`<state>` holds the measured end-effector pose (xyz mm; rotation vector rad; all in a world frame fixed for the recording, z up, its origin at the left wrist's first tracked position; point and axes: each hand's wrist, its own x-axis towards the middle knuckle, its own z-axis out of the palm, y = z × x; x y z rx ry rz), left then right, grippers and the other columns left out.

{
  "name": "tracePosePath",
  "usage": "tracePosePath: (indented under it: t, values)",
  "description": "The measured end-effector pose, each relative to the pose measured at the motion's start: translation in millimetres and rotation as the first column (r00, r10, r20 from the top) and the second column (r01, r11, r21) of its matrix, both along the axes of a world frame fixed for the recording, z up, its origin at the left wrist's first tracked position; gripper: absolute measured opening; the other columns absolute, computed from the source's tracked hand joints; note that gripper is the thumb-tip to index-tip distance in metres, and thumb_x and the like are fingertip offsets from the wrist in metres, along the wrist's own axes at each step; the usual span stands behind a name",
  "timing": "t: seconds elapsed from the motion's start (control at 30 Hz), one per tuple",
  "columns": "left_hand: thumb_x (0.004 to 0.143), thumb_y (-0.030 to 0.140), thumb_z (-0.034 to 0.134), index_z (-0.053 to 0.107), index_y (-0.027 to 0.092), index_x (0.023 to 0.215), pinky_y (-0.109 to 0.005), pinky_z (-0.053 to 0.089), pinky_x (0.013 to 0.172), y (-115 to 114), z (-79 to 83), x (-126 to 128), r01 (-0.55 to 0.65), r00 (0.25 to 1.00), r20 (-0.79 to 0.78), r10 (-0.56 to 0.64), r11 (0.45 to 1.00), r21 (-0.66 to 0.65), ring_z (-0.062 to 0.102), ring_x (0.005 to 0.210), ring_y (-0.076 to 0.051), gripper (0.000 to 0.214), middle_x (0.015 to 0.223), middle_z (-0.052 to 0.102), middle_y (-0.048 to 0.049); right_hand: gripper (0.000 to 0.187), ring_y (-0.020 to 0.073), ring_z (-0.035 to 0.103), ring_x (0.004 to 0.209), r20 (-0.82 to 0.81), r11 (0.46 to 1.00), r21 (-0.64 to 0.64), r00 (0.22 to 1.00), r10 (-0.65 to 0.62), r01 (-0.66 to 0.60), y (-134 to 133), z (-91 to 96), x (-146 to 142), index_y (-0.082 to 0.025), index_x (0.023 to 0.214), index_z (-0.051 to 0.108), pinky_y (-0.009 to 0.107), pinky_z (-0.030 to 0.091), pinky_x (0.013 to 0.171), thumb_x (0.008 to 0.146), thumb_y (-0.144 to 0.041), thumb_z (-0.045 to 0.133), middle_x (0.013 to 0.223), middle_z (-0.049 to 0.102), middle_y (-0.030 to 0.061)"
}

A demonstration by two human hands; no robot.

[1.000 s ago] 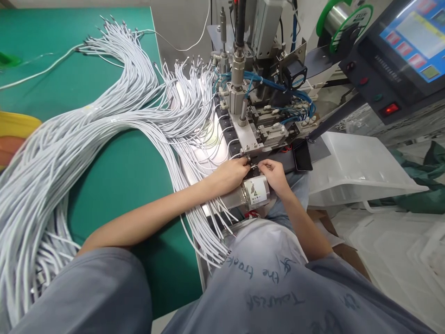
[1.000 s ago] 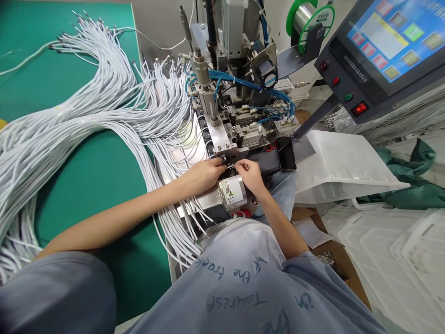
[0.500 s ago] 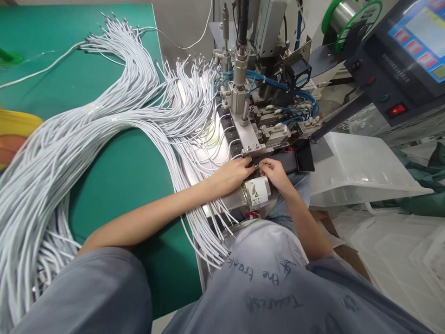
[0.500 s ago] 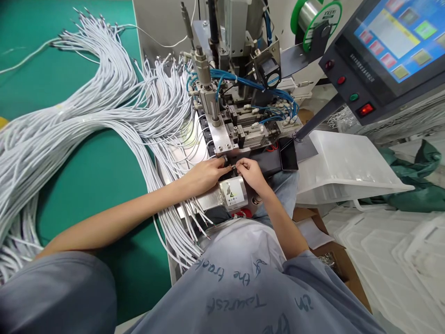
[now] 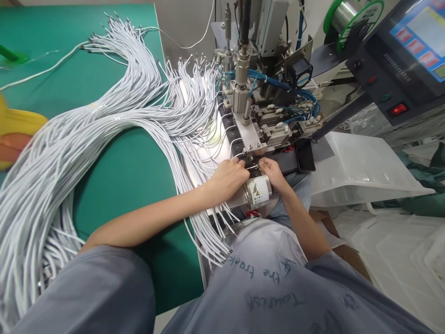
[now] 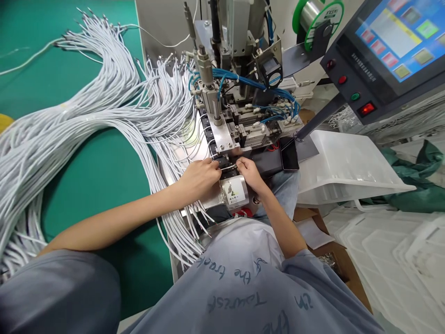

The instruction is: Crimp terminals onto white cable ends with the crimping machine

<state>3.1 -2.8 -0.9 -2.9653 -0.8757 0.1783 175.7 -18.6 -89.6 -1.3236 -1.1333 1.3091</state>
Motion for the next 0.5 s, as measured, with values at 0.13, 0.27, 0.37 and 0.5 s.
tracePosePath:
  t: [0.13,0.27,0.37,0.5]
  values:
    - [0.076,0.000,0.051,0.063,0.011,0.069,-0.025,0.029,0.044,3,2.0,-3,-0.037,0.999,0.021,0.037,0.999,-0.020,0.058,0.064,-0.018,0.017,0.072,0.059,-0.0088,0.031,0.0071,0.026,0.044,0.142,0.974,0.128,0.968,-0.205,0.188,-11,11.1,6,-0.020,0.061,0.042,0.022,0.023,0.043,0.077,-0.045,0.053,0.050,0.029,-0.0079]
    - [0.075,-0.001,0.048,0.064,0.010,0.075,-0.025,0.028,0.045,9,-1.6,-5,-0.160,0.987,0.029,0.159,0.986,0.049,0.059,0.066,-0.017,0.020,0.076,0.061,-0.0107,0.019,0.0100,0.041,0.052,0.349,0.898,0.360,0.856,-0.381,0.253,-47,39.9,-14,-0.019,0.071,0.054,0.024,0.033,0.050,0.085,-0.031,0.048,0.059,0.046,-0.0031]
    - [0.072,0.001,0.050,0.064,0.009,0.076,-0.024,0.026,0.045,18,-3.5,-6,-0.217,0.975,0.048,0.215,0.976,0.034,0.058,0.063,-0.017,0.016,0.076,0.062,-0.0117,0.015,0.0143,0.054,0.065,0.530,0.921,0.369,0.843,-0.094,-0.129,-69,54.4,-48,-0.019,0.083,0.061,0.026,0.042,0.062,0.085,-0.023,0.047,0.072,0.060,0.0023]
    - [0.076,0.007,0.046,0.061,0.010,0.068,-0.025,0.022,0.043,18,3.8,-5,-0.210,0.965,0.149,0.215,0.977,-0.046,0.053,0.051,-0.014,0.017,0.069,0.061,-0.0082,0.022,0.0222,0.058,0.076,0.732,0.929,0.171,0.674,0.103,-0.328,-65,48.6,-86,-0.016,0.091,0.062,0.033,0.043,0.067,0.084,-0.016,0.041,0.088,0.063,0.0119]
